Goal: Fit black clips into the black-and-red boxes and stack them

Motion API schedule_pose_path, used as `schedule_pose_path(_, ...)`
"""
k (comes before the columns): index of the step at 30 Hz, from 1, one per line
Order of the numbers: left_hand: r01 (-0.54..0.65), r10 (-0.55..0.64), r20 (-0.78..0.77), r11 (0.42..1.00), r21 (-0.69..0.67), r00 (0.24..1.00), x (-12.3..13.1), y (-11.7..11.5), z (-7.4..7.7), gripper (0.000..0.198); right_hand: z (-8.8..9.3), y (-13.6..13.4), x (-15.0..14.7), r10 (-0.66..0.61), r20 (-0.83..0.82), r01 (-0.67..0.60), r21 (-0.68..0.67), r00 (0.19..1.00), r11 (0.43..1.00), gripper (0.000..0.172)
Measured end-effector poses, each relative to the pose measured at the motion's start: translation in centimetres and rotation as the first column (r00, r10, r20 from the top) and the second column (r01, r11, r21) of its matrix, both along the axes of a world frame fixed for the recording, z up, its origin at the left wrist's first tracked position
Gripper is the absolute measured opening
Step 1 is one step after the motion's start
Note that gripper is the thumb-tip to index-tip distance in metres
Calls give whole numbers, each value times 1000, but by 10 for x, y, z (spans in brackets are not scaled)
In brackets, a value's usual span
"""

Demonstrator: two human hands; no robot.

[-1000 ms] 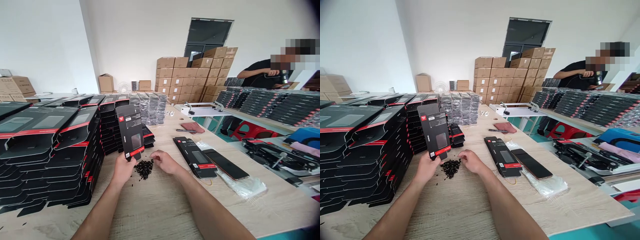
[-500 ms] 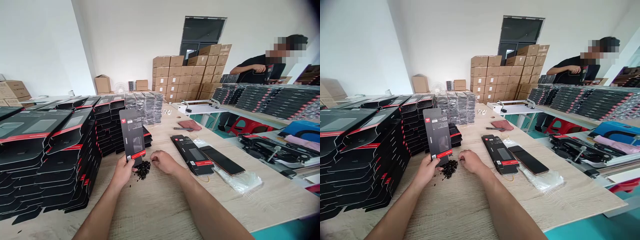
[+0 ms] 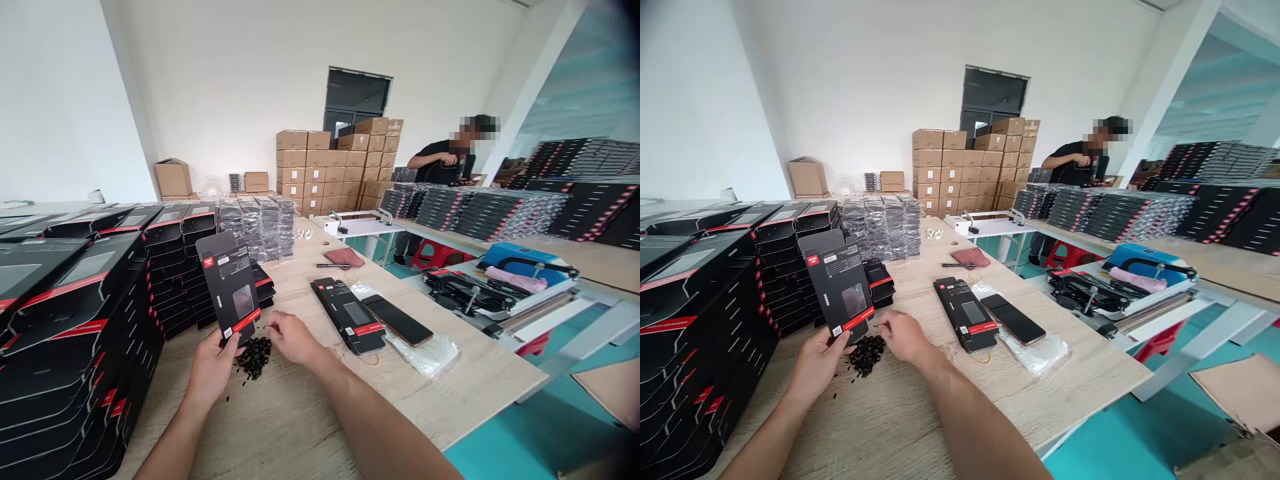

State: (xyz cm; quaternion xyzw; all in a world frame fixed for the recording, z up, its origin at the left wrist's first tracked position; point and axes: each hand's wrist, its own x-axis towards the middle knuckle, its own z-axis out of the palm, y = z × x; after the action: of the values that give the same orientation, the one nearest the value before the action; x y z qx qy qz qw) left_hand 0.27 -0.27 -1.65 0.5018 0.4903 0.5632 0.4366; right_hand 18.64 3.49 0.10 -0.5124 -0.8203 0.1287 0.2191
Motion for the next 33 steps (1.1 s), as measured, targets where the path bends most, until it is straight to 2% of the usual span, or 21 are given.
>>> schedule_pose_path(4, -15, 15, -27, 1000, 2, 1000, 6, -2, -1, 37, -3, -9, -26, 116, -278, -99, 75, 954, 992, 12)
schedule_pose_path(7, -39, 41, -55, 999, 24, 998, 10, -4, 0, 39, -2, -12, -36, 125, -306, -103, 87, 944, 991, 12)
schedule_pose_path(13, -14, 13, -215, 1000, -5, 977, 17, -12, 7, 35, 0, -13, -36, 17, -358, -6, 31, 933, 999, 15)
schedule_pose_path(16, -6, 5, -124, 1000, -11, 992, 18, -10, 4, 34, -5, -15, -40, 1, -426, 7, 15, 905, 1000, 16)
schedule_pose_path(20, 55, -52, 63, 998, -40, 997, 17, -5, 1, 37, -5, -16, -39, 53, -478, -70, -18, 877, 997, 12)
schedule_pose_path(22, 79, -75, 95, 996, -42, 993, 16, -5, 5, 40, 0, -12, -32, -18, -509, 10, -19, 860, 1000, 9)
schedule_pose_path(24, 98, -98, 53, 995, 4, 994, 16, -7, 11, 37, 7, -6, -22, -108, -592, 132, -3, 799, 991, 22)
schedule_pose_path(25, 110, -111, 10, 993, 38, 994, 16, -9, 15, 34, 10, -3, -18, -115, -652, 145, -7, 750, 989, 28)
schedule_pose_path(26, 128, -126, -29, 990, 63, 992, 16, -11, 18, 31, 12, -1, -14, -95, -713, 104, -30, 695, 994, 31)
schedule_pose_path(28, 168, -167, -28, 985, 34, 985, 14, -15, 24, 30, 12, 1, -11, -35, -809, -115, -126, 587, 985, 37)
schedule_pose_path(30, 217, -205, 129, 972, -85, 970, 11, -21, 28, 37, 8, -3, -12, -37, -855, -351, -251, 517, 902, 42)
schedule_pose_path(31, 251, -212, 247, 957, -142, 946, 9, -24, 30, 42, 5, -6, -14, -51, -857, -434, -309, 512, 846, 44)
schedule_pose_path(33, 310, -194, 466, 932, -186, 863, 4, -28, 35, 48, 2, -13, -19, -42, -823, -520, -397, 567, 756, 46)
